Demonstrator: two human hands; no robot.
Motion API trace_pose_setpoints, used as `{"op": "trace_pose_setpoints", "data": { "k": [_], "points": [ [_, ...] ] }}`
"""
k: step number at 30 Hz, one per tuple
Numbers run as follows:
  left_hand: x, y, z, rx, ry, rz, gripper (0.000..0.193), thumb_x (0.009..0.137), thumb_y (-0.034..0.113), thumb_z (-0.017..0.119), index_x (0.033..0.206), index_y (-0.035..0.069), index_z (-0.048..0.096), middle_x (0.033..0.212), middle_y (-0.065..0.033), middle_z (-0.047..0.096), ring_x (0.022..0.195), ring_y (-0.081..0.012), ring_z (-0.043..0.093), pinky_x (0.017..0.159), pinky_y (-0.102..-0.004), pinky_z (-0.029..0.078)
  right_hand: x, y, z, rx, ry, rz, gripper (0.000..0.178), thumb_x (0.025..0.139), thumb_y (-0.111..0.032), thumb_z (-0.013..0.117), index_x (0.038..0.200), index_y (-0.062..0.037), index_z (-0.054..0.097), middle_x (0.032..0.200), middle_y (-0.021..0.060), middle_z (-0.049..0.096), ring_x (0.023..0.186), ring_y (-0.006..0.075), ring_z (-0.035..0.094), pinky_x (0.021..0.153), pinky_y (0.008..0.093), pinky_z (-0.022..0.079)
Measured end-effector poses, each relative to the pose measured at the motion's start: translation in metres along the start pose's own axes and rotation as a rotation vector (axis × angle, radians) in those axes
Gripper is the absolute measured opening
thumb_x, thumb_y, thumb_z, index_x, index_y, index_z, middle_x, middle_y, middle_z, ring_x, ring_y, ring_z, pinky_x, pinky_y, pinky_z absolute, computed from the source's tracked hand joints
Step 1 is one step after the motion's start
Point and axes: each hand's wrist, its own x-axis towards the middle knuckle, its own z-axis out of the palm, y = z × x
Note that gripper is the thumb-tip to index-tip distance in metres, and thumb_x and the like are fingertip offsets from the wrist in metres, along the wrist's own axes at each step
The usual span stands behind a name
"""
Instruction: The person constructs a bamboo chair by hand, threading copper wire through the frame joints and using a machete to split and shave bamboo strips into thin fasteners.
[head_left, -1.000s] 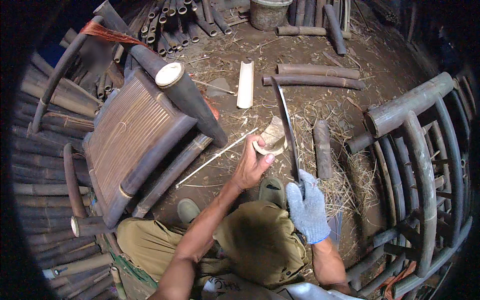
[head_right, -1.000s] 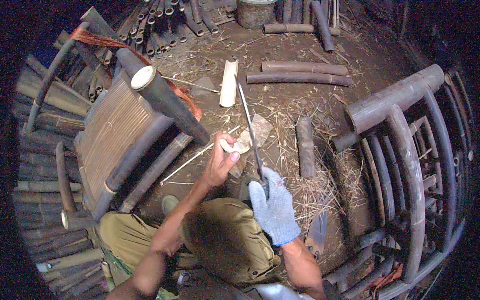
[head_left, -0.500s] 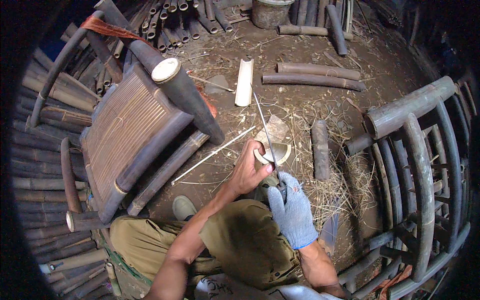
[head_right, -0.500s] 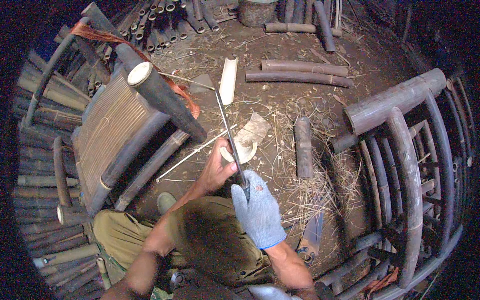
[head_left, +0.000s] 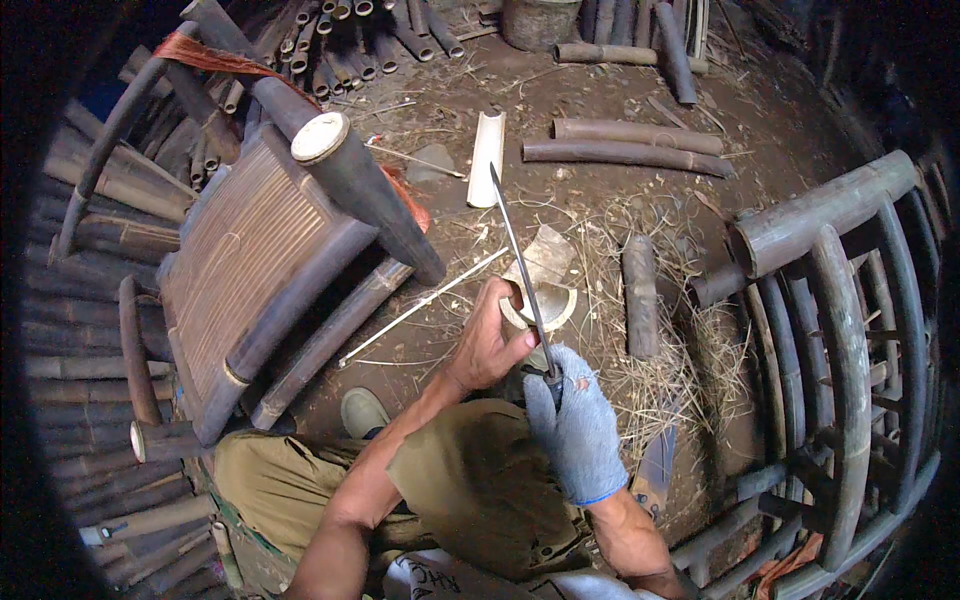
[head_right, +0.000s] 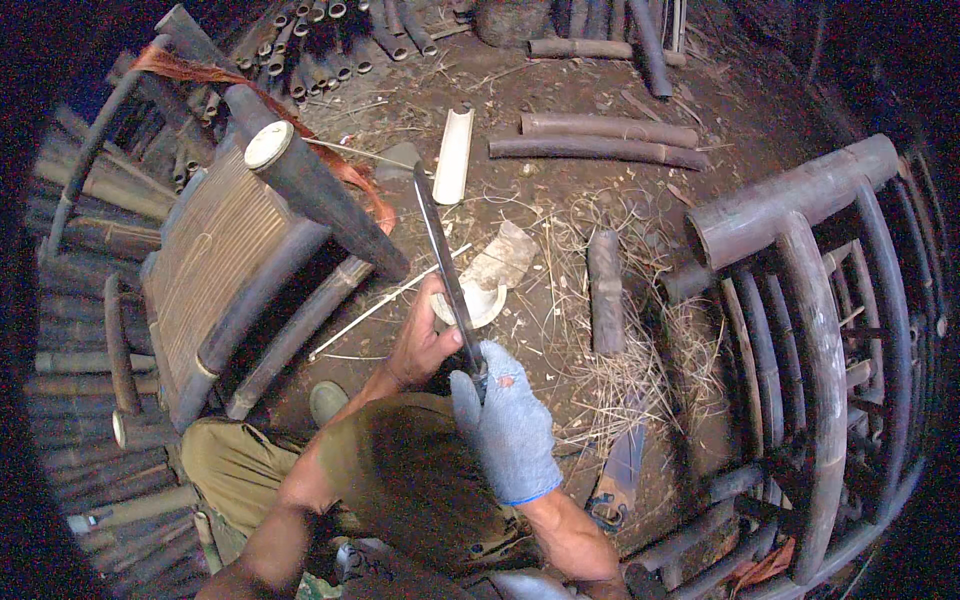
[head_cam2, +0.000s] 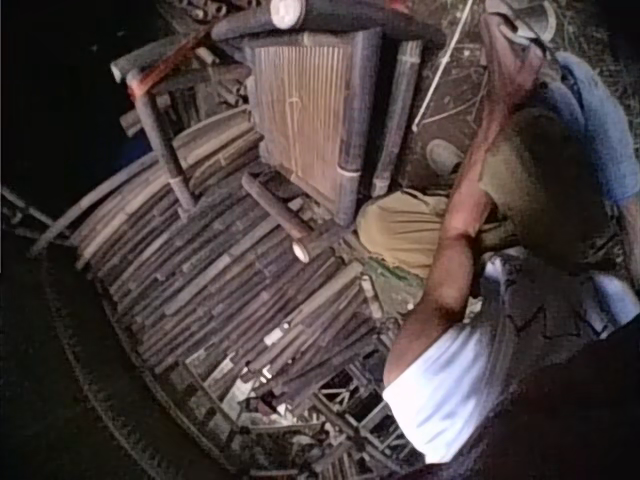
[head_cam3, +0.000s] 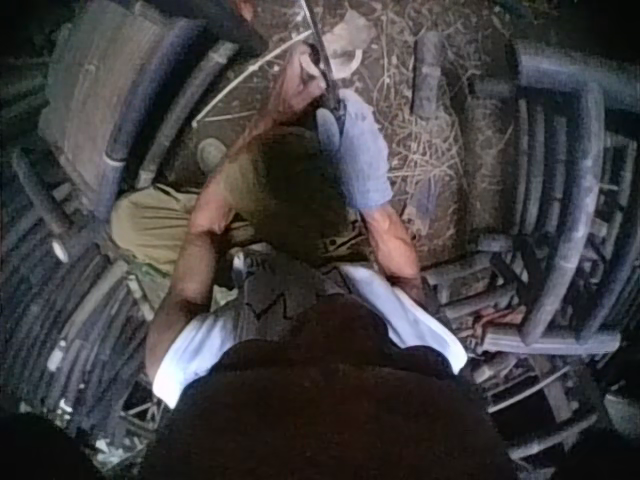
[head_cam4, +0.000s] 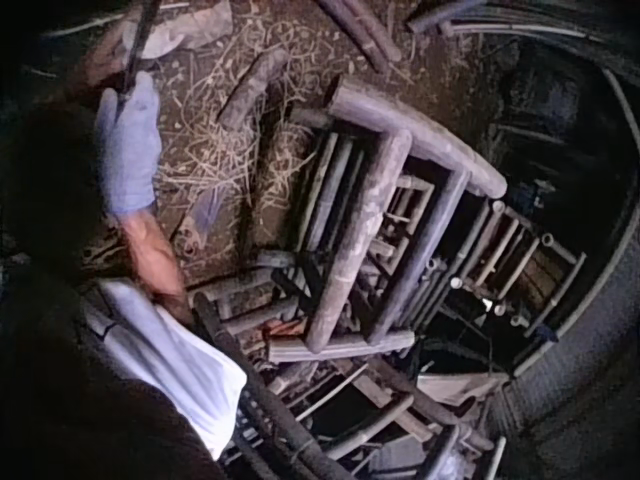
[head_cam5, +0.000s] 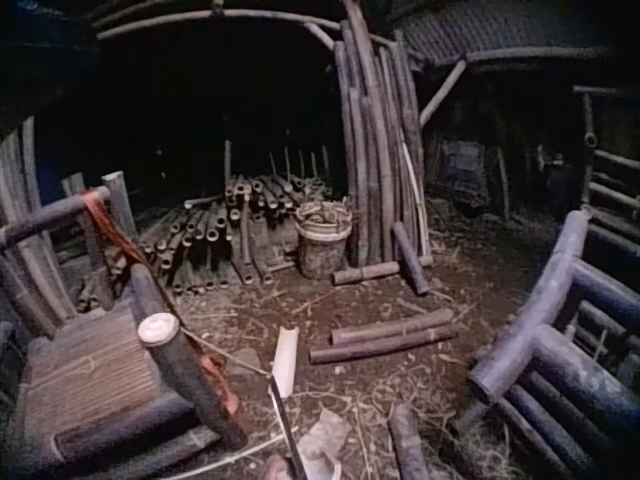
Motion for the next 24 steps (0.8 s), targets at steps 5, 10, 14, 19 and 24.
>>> {"op": "trace_pose_setpoints", "data": {
  "k": [5,10,14,19,24],
  "points": [
    [0.005,0.003,0.002,0.003,-0.011,-0.027,0.043,0.082,0.033,0.065,0.104,0.003,0.043,0.097,-0.0135,0.041,0.096,-0.0284,0.045,0.091,-0.038,0.037,0.007,-0.004,-0.004,0.058,-0.009,0.011,0.029,0.095,-0.027,0.061,0.115,-0.0069,0.056,0.1,0.0208,0.065,0.089,0.0421,0.065,0.075,0.0477,0.053],
    [0.008,-0.004,-0.002,-0.004,0.011,-0.012,0.043,0.083,0.034,0.065,0.103,0.004,0.043,0.097,-0.0128,0.04,0.094,-0.0274,0.044,0.09,-0.0379,0.037,0.014,-0.011,-0.005,0.055,-0.052,0.056,0.028,0.096,-0.028,0.057,0.114,-0.0073,0.056,0.1,0.0222,0.064,0.092,0.0442,0.064,0.077,0.0495,0.052],
    [0.012,-0.002,-0.002,-0.036,0.005,-0.025,0.042,0.083,0.034,0.065,0.103,0.004,0.043,0.096,-0.013,0.041,0.093,-0.0273,0.044,0.089,-0.0381,0.038,0.015,-0.009,-0.003,0.008,0.025,-0.025,0.027,0.097,-0.03,0.057,0.114,-0.0081,0.055,0.099,0.0216,0.065,0.088,0.0439,0.065,0.073,0.0499,0.053],
    [0.014,-0.004,-0.003,0.002,0.019,-0.01,0.042,0.084,0.035,0.064,0.102,0.003,0.044,0.096,-0.0136,0.043,0.093,-0.0275,0.046,0.088,-0.038,0.038,0.016,-0.009,-0.001,-0.065,0.048,-0.054,0.027,0.096,-0.03,0.058,0.114,-0.0093,0.055,0.098,0.02,0.065,0.081,0.0429,0.066,0.067,0.0494,0.054],
    [0.015,-0.006,-0.004,0.004,0.017,0.002,0.042,0.084,0.034,0.064,0.103,0.002,0.044,0.096,-0.0135,0.043,0.094,-0.0274,0.046,0.088,-0.0383,0.038,0.016,-0.011,-0.001,-0.063,0.068,-0.051,0.028,0.096,-0.03,0.059,0.115,-0.0092,0.056,0.095,0.0199,0.066,0.081,0.0423,0.067,0.067,0.049,0.054]
  ]
}}
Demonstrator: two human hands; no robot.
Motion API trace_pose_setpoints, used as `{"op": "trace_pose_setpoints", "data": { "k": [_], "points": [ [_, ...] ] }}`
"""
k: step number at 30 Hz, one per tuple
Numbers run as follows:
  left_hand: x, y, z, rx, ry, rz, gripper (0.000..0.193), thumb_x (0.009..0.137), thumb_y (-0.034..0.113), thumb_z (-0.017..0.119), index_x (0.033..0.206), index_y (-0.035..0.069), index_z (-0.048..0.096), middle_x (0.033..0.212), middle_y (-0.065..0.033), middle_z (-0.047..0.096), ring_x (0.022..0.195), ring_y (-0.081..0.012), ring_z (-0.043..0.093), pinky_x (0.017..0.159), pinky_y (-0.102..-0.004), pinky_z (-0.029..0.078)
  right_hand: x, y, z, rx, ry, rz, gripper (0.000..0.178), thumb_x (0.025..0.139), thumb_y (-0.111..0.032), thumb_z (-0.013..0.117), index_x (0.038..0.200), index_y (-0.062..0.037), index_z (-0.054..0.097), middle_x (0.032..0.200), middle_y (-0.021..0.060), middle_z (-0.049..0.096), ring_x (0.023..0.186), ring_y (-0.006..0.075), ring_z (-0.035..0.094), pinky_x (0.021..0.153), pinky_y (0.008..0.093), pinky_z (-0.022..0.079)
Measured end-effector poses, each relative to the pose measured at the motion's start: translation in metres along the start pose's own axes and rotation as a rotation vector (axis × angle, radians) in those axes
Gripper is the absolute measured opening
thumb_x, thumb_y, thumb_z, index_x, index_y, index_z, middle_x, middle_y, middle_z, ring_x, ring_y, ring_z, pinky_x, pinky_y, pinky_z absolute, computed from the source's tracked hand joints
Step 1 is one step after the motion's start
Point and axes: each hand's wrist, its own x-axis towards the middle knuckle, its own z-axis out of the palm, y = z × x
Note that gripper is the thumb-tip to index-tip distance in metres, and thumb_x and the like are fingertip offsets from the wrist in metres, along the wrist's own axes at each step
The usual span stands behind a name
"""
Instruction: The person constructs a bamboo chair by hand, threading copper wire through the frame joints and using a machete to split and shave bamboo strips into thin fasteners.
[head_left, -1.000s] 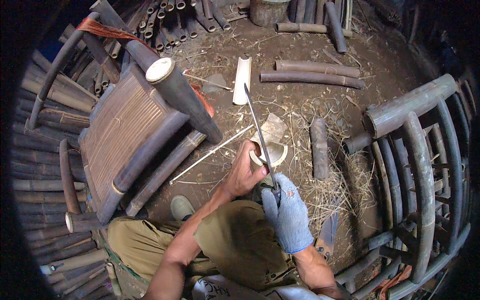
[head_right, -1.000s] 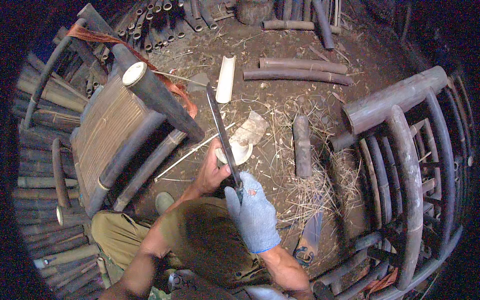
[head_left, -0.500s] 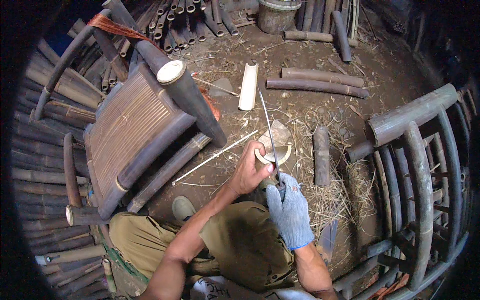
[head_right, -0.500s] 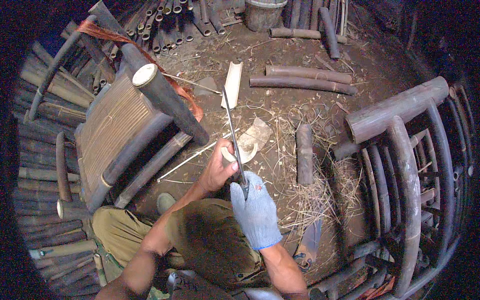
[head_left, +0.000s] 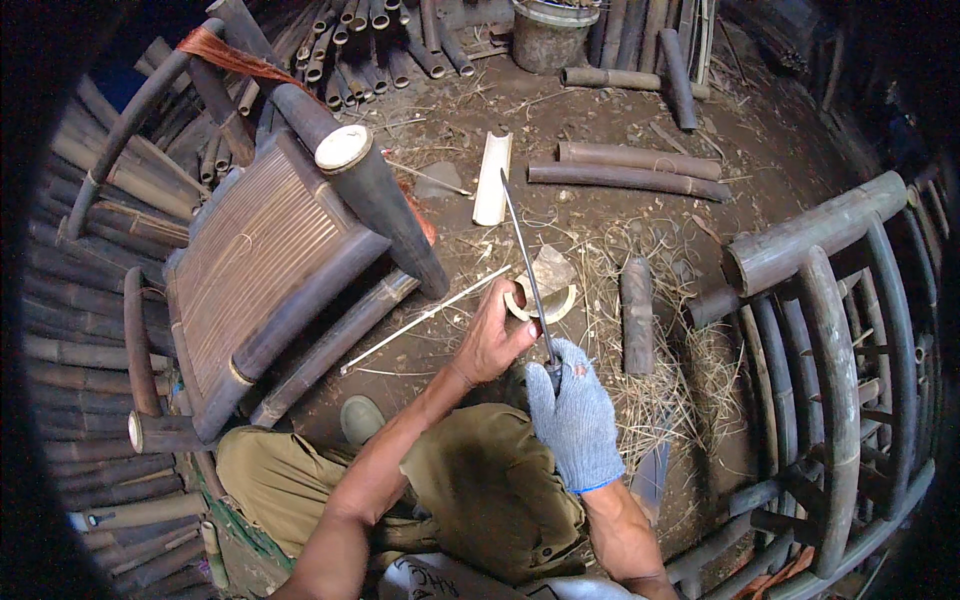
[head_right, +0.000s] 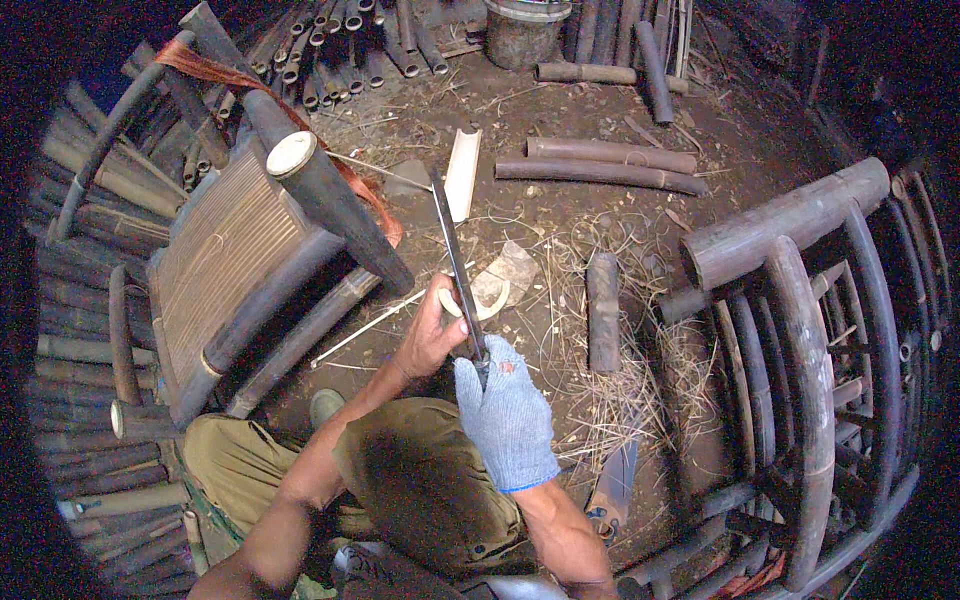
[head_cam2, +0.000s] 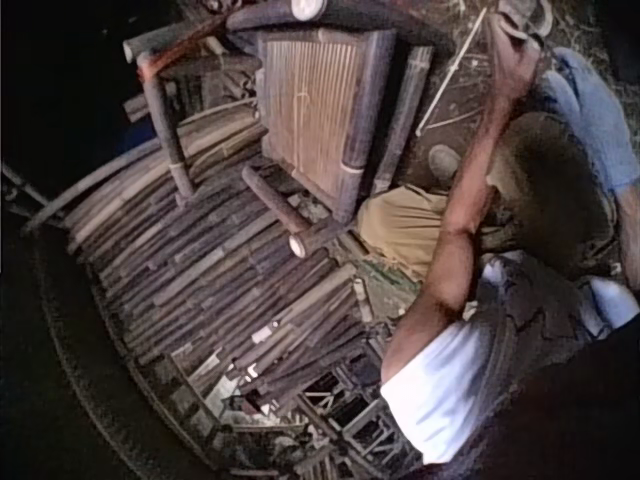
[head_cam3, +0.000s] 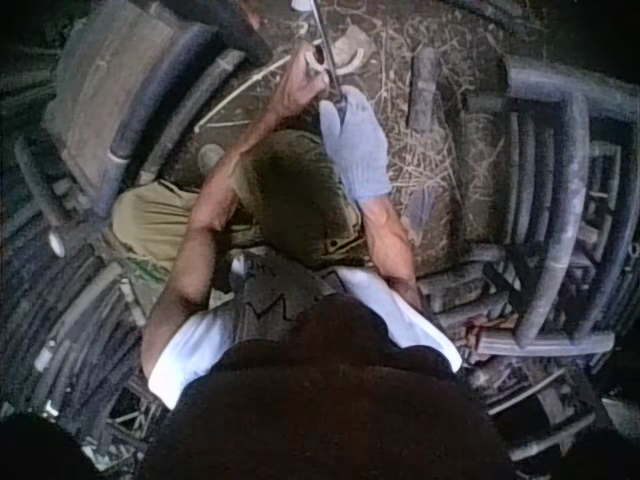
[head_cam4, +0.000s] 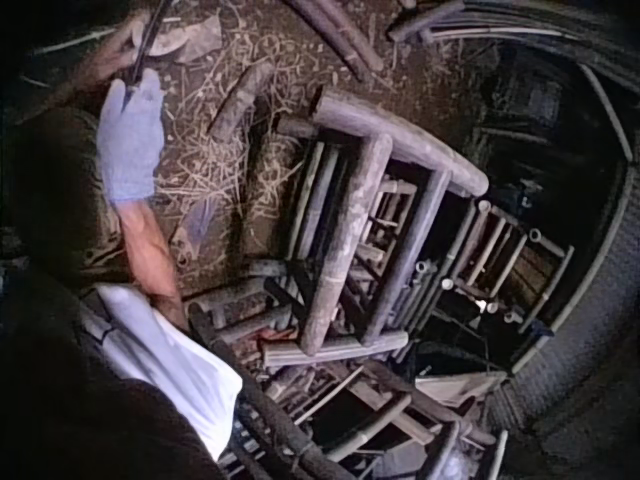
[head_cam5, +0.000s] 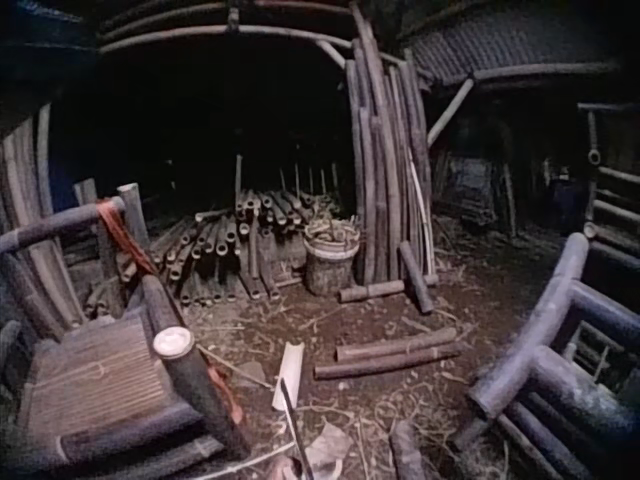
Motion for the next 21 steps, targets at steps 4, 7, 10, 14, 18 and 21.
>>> {"op": "trace_pose_setpoints", "data": {
  "k": [4,7,10,14,18,21],
  "points": [
    [0.005,0.002,0.0,0.004,0.011,-0.007,0.042,0.086,0.035,0.064,0.104,0.002,0.044,0.097,-0.013,0.044,0.094,-0.026,0.046,0.088,-0.038,0.039,0.008,0.003,0.0,0.022,-0.003,-0.017,0.029,0.096,-0.03,0.059,0.113,-0.0059,0.056,0.093,0.0214,0.066,0.082,0.0432,0.066,0.069,0.0496,0.053],
    [0.01,0.004,-0.002,0.016,0.015,-0.01,0.043,0.089,0.036,0.063,0.107,0.002,0.045,0.097,-0.0128,0.044,0.092,-0.0248,0.045,0.086,-0.0379,0.039,0.016,0.004,0.001,0.039,-0.043,0.024,0.031,0.097,-0.031,0.057,0.109,-0.0025,0.056,0.091,0.024,0.066,0.083,0.0449,0.065,0.07,0.0509,0.052],
    [0.019,0.013,-0.02,0.204,0.106,0.047,0.047,0.093,0.035,0.059,0.12,-0.001,0.046,0.108,-0.0167,0.049,0.101,-0.0298,0.051,0.093,-0.0424,0.041,0.027,0.002,0.0,0.017,-0.133,0.073,0.032,0.097,-0.032,0.056,0.104,-0.0009,0.056,0.088,0.0266,0.065,0.084,0.0465,0.064,0.071,0.0524,0.051],
    [0.076,0.104,-0.054,0.363,0.412,0.458,0.054,0.095,0.035,0.053,0.133,-0.003,0.049,0.129,-0.0239,0.054,0.124,-0.0358,0.052,0.108,-0.047,0.036,0.033,0.004,-0.006,0.034,-0.12,0.097,0.033,0.098,-0.033,0.054,0.1,-0.0003,0.056,0.086,0.0283,0.065,0.085,0.0481,0.063,0.072,0.0534,0.05],
    [0.121,0.213,-0.043,0.584,0.155,0.842,0.058,0.098,0.047,0.048,0.13,-0.001,0.058,0.136,-0.0172,0.058,0.132,-0.0333,0.05,0.114,-0.0544,0.028,0.039,0.015,-0.006,-0.002,-0.094,0.054,0.034,0.098,-0.033,0.053,0.1,0.0005,0.056,0.088,0.0301,0.064,0.087,0.0501,0.061,0.074,0.0551,0.049],
    [0.117,0.12,0.002,0.78,-0.198,0.64,0.058,0.101,0.047,0.041,0.139,0.004,0.053,0.143,-0.0119,0.054,0.142,-0.0284,0.04,0.12,-0.051,0.017,0.036,0.003,0.003,0.011,-0.137,0.031,0.037,0.098,-0.034,0.051,0.106,0.0013,0.057,0.093,0.0331,0.063,0.091,0.0518,0.06,0.079,0.0568,0.048]
  ]
}}
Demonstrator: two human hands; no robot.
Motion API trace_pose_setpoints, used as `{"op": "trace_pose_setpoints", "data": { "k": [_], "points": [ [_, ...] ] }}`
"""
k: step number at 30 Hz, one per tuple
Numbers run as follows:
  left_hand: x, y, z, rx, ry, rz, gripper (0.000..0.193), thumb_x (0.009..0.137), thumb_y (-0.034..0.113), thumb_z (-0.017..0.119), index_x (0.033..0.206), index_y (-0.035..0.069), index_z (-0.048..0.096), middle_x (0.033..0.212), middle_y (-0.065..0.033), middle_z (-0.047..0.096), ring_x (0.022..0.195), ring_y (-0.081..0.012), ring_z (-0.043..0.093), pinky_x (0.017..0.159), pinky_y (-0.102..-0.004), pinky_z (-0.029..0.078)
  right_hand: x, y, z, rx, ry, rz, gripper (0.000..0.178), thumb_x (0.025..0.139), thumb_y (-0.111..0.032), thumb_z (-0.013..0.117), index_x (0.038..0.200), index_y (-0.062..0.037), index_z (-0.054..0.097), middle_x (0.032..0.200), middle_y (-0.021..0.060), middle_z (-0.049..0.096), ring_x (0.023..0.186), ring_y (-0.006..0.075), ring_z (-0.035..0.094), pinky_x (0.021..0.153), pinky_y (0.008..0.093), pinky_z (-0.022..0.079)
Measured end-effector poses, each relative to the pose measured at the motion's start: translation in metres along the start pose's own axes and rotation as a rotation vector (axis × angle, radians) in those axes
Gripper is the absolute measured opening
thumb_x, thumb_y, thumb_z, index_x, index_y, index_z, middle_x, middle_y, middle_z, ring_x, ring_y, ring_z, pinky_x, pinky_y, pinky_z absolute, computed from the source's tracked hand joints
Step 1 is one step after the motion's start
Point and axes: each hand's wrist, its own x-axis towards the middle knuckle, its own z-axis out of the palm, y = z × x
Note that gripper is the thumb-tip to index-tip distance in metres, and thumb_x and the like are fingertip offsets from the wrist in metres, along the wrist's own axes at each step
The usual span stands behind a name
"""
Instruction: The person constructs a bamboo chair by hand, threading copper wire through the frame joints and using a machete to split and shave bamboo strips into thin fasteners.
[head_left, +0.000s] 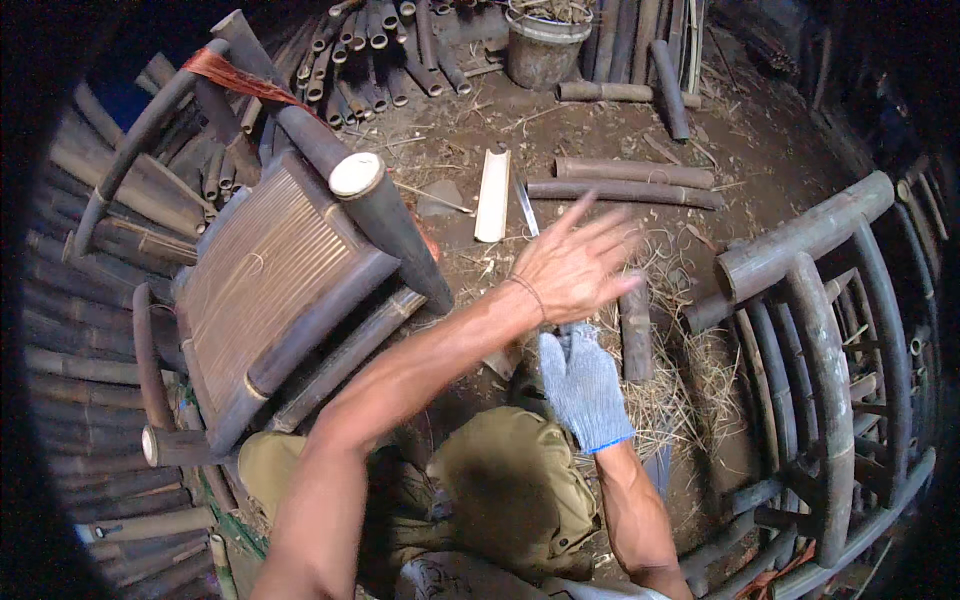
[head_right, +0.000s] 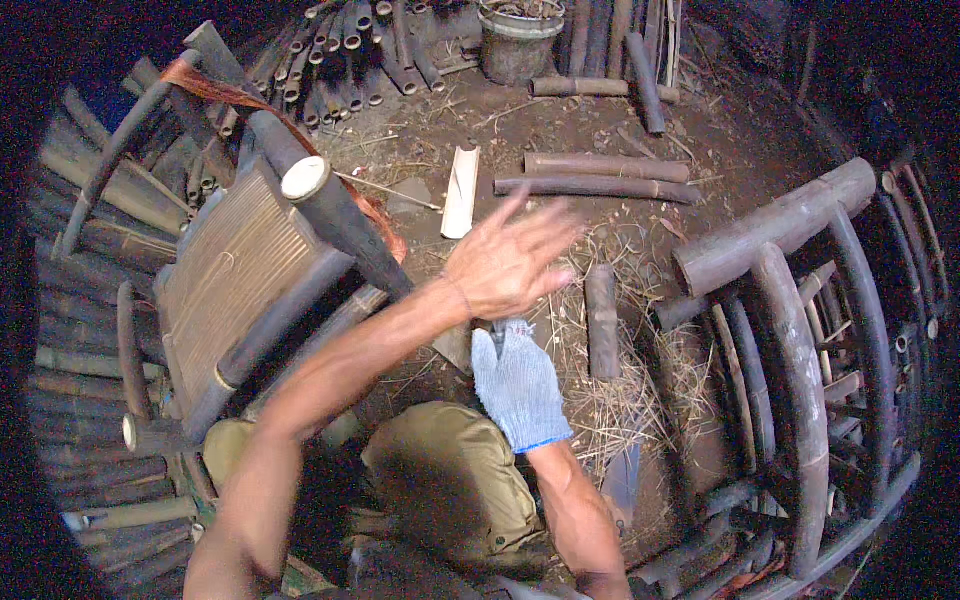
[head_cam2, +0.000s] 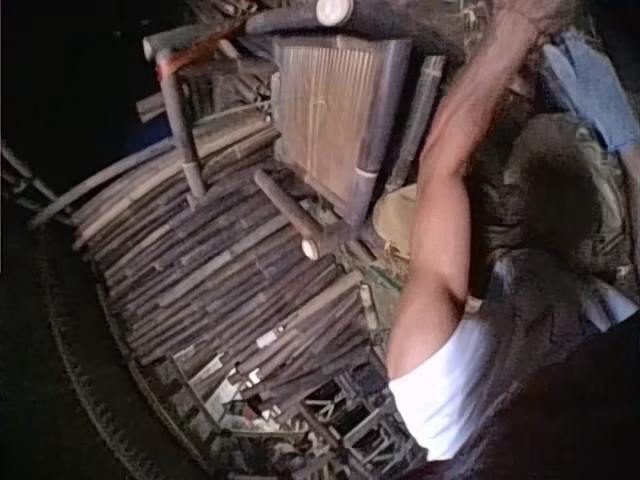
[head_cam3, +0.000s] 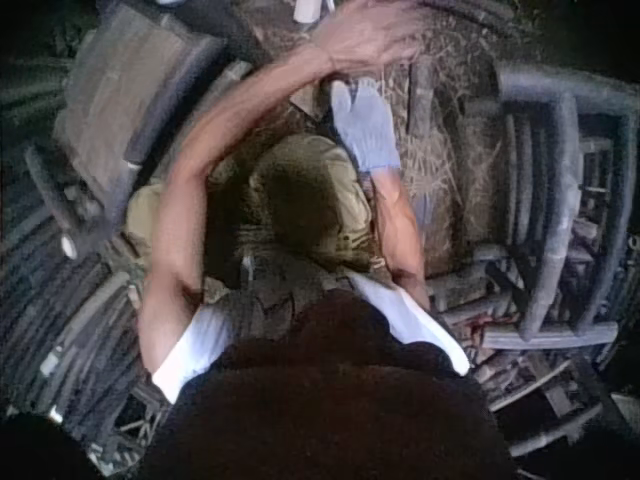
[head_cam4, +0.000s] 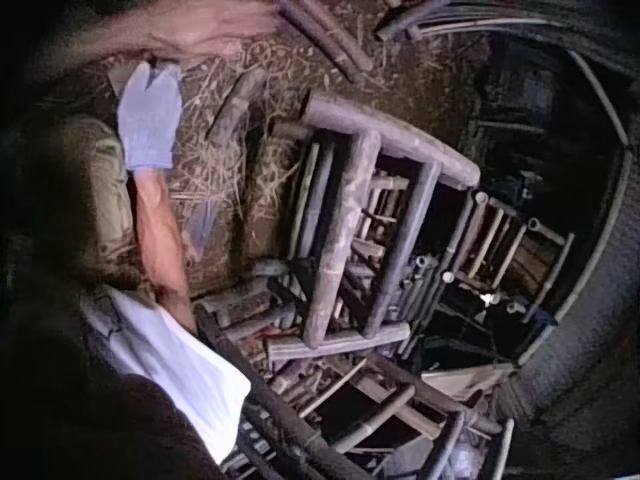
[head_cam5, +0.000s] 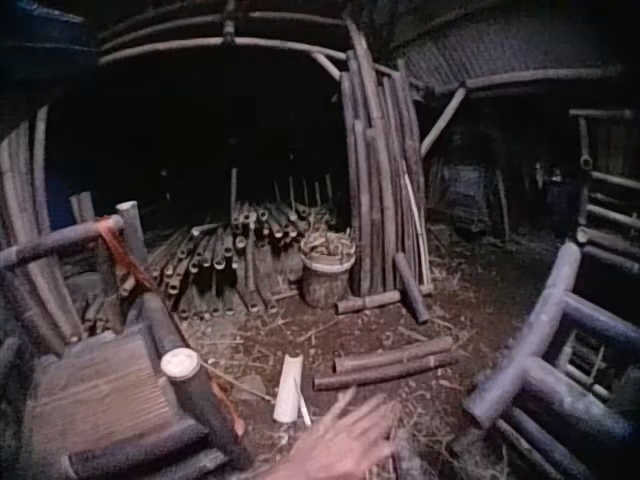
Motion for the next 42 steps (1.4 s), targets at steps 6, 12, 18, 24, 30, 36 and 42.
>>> {"op": "trace_pose_setpoints", "data": {
  "k": [6,12,18,24,30,36,42],
  "points": [
    [0.054,0.029,-0.031,-0.133,0.104,0.178,0.065,0.101,0.054,0.038,0.142,0.006,0.05,0.15,-0.0111,0.046,0.145,-0.0289,0.033,0.121,-0.0532,0.015,0.009,0.002,-0.022,0.009,0.066,0.101,0.037,0.097,-0.034,0.053,0.103,0.0026,0.058,0.088,0.0331,0.064,0.089,0.0521,0.061,0.076,0.0571,0.047],
    [0.007,-0.029,0.033,0.043,-0.301,-0.054,0.069,0.099,0.059,0.038,0.143,0.007,0.05,0.144,-0.0129,0.052,0.142,-0.0245,0.04,0.12,-0.0507,0.02,0.029,0.002,-0.022,-0.069,0.109,-0.074,0.034,0.098,-0.031,0.054,0.095,0.0027,0.056,0.089,0.0309,0.061,0.089,0.0498,0.059,0.074,0.0542,0.046],
    [0.052,-0.046,-0.004,-0.002,-0.032,-0.032,0.065,0.1,0.056,0.038,0.126,0.001,0.061,0.136,-0.0162,0.058,0.129,-0.0342,0.052,0.11,-0.0454,0.039,0.0,-0.026,-0.072,0.005,-0.061,0.11,0.036,0.096,-0.034,0.057,0.093,0.0013,0.058,0.086,0.0281,0.062,0.084,0.0464,0.061,0.073,0.0518,0.047],
    [0.028,-0.088,-0.003,-0.162,-0.337,-0.327,0.056,0.103,0.049,0.037,0.12,0.005,0.066,0.131,-0.0153,0.062,0.125,-0.0335,0.055,0.107,-0.0434,0.042,0.006,-0.01,-0.055,-0.114,-0.184,0.123,0.037,0.09,-0.033,0.058,0.085,0.0031,0.059,0.083,0.0297,0.062,0.084,0.0478,0.063,0.074,0.0509,0.05],
    [-0.009,-0.133,0.024,-0.032,-0.066,-0.242,0.046,0.099,0.043,0.049,0.123,0.005,0.06,0.123,-0.0187,0.062,0.118,-0.0368,0.056,0.102,-0.0449,0.044,0.033,0.013,-0.006,-0.096,-0.15,0.066,0.038,0.087,-0.036,0.06,0.087,0.0023,0.058,0.086,0.0299,0.061,0.086,0.0483,0.06,0.076,0.0524,0.048],
    [-0.026,-0.043,-0.014,-0.183,-0.483,-0.224,0.033,0.084,0.033,0.067,0.098,0.003,0.067,0.102,-0.0171,0.061,0.097,-0.0362,0.064,0.086,-0.0476,0.052,0.045,0.054,-0.034,0.049,-0.158,0.112,0.037,0.085,-0.033,0.062,0.083,0.0032,0.06,0.075,0.0248,0.062,0.072,0.042,0.061,0.068,0.0487,0.048],
    [-0.044,-0.046,0.034,-0.384,-0.32,-0.283,0.023,0.088,0.023,0.07,0.106,0.01,0.069,0.107,-0.0117,0.052,0.098,-0.0328,0.061,0.085,-0.044,0.05,0.056,0.055,-0.05,-0.099,-0.156,0.179,0.028,0.084,-0.025,0.061,0.085,0.0028,0.058,0.07,0.0246,0.062,0.066,0.0367,0.065,0.06,0.0438,0.049]
  ]
}}
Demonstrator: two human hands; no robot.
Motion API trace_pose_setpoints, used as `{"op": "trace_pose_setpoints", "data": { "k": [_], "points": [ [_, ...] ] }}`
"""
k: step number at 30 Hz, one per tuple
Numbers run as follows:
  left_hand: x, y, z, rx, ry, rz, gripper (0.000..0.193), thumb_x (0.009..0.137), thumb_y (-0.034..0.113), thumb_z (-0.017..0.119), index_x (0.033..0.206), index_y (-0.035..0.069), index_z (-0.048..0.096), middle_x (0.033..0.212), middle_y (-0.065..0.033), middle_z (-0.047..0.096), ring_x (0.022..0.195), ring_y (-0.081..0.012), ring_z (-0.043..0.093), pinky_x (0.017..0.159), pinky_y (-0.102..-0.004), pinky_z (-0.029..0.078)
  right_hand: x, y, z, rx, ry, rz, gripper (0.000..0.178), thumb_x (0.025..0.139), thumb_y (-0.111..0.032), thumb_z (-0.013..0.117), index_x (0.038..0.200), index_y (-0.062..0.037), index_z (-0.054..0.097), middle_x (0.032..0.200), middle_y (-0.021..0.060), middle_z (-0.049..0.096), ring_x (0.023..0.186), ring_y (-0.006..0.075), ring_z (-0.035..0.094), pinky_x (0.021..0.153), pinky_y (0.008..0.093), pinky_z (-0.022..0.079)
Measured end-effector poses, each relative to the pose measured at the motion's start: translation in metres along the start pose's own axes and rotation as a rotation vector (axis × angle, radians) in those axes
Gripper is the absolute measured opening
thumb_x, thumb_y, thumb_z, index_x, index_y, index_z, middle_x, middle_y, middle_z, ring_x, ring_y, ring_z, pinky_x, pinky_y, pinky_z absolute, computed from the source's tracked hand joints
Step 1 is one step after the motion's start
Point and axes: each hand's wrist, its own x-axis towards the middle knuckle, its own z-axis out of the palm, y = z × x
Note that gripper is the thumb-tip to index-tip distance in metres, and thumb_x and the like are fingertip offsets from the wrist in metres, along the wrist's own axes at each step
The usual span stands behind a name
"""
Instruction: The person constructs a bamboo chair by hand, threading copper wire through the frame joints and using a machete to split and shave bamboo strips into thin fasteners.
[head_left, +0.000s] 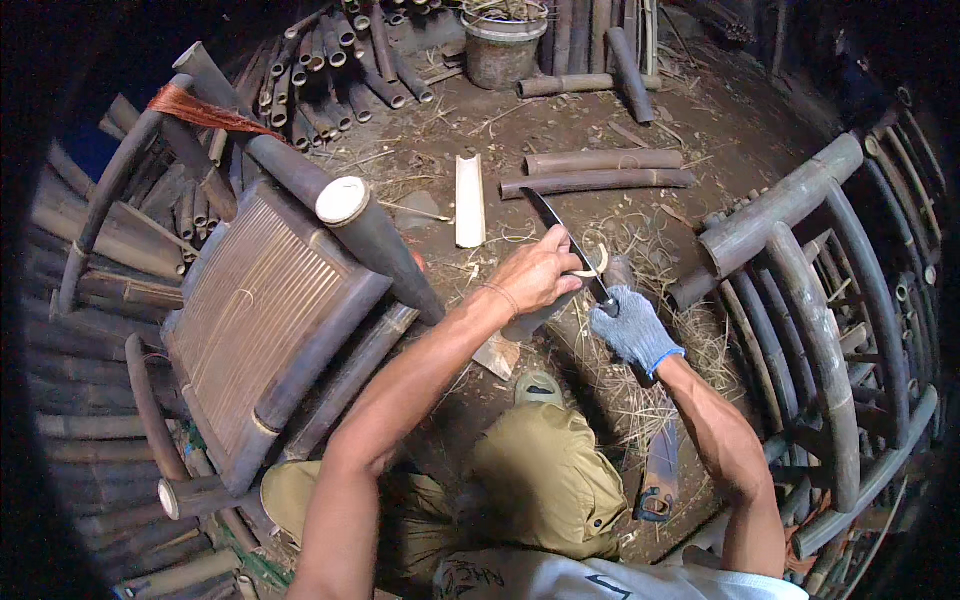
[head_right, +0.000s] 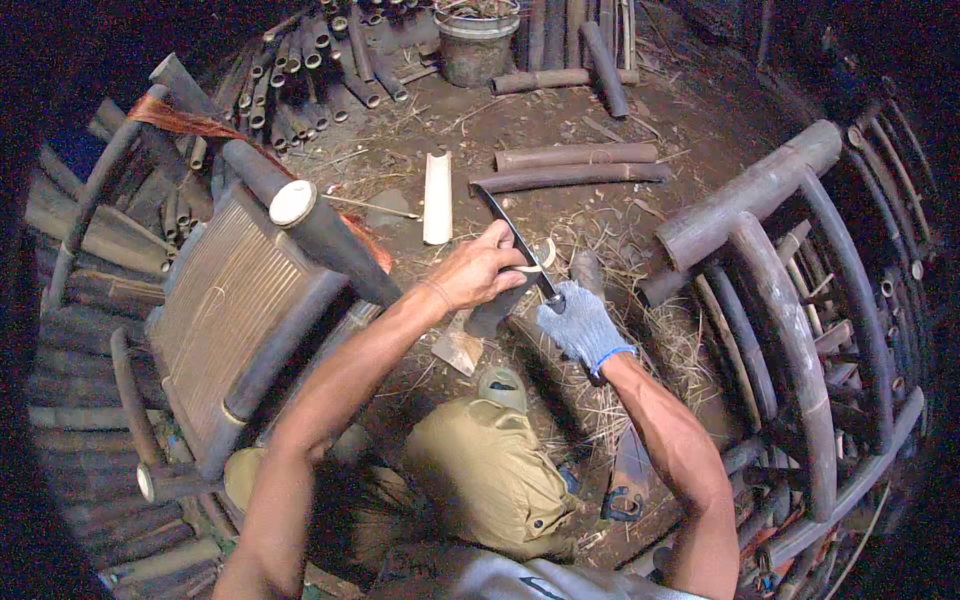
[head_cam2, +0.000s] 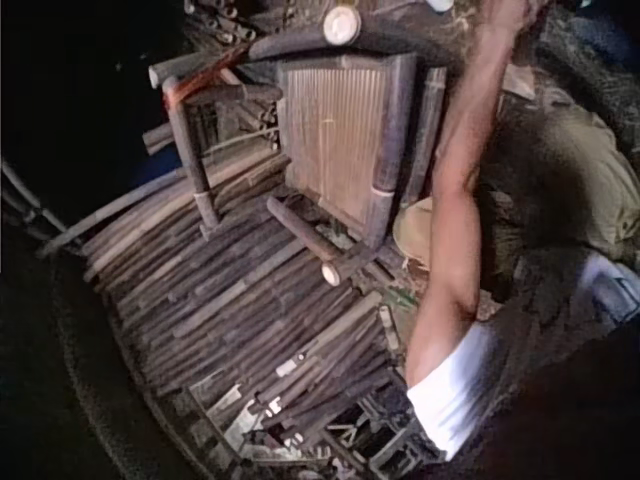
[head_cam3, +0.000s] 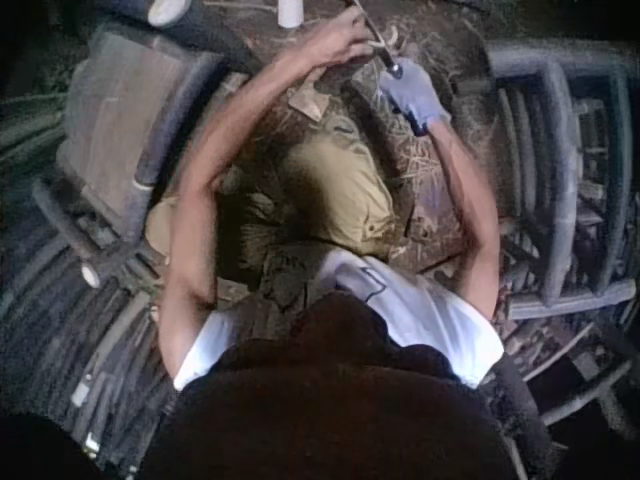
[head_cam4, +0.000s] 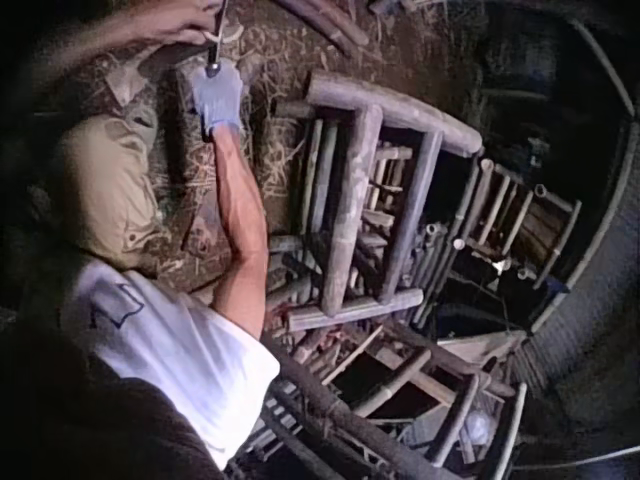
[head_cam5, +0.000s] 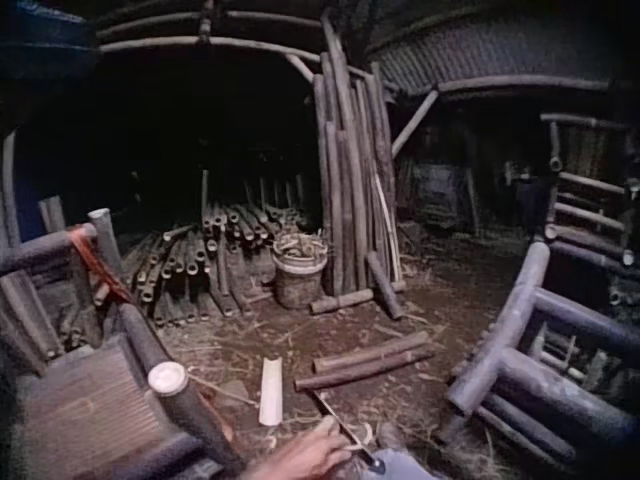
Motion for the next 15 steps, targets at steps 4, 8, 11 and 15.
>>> {"op": "trace_pose_setpoints", "data": {
  "k": [4,8,11,15],
  "points": [
    [-0.002,-0.01,0.012,-0.032,0.096,0.071,0.022,0.088,0.023,0.07,0.102,0.005,0.068,0.1,-0.0122,0.055,0.096,-0.0329,0.061,0.083,-0.0436,0.05,0.009,0.023,0.02,-0.13,0.216,-0.141,0.027,0.085,-0.026,0.06,0.085,0.0005,0.06,0.076,0.0246,0.066,0.075,0.0416,0.068,0.062,0.0503,0.051],
    [-0.016,-0.021,0.013,0.025,0.219,0.046,0.023,0.087,0.022,0.069,0.103,0.006,0.071,0.093,-0.0139,0.061,0.094,-0.0337,0.063,0.082,-0.0436,0.051,0.018,0.06,-0.009,-0.661,0.17,-0.206,0.029,0.086,-0.029,0.06,0.087,0.0001,0.062,0.08,0.0263,0.067,0.076,0.0439,0.067,0.068,0.0528,0.054],
    [-0.027,-0.024,0.008,-0.059,0.279,-0.055,0.023,0.088,0.022,0.069,0.104,0.005,0.071,0.094,-0.0144,0.062,0.092,-0.0342,0.063,0.081,-0.0433,0.051,0.005,0.068,0.004,-0.476,0.218,-0.085,0.033,0.087,-0.031,0.06,0.089,0.002,0.063,0.081,0.027,0.067,0.077,0.0441,0.067,0.068,0.0521,0.053],
    [-0.032,-0.007,-0.012,-0.138,0.365,-0.03,0.024,0.088,0.019,0.071,0.103,0.0,0.07,0.092,-0.0132,0.063,0.087,-0.0287,0.064,0.078,-0.0382,0.051,-0.016,0.044,0.042,-0.117,-0.065,0.134,0.043,0.086,-0.039,0.063,0.091,0.0039,0.064,0.087,0.0313,0.066,0.084,0.044,0.067,0.073,0.0474,0.052]
  ]
}}
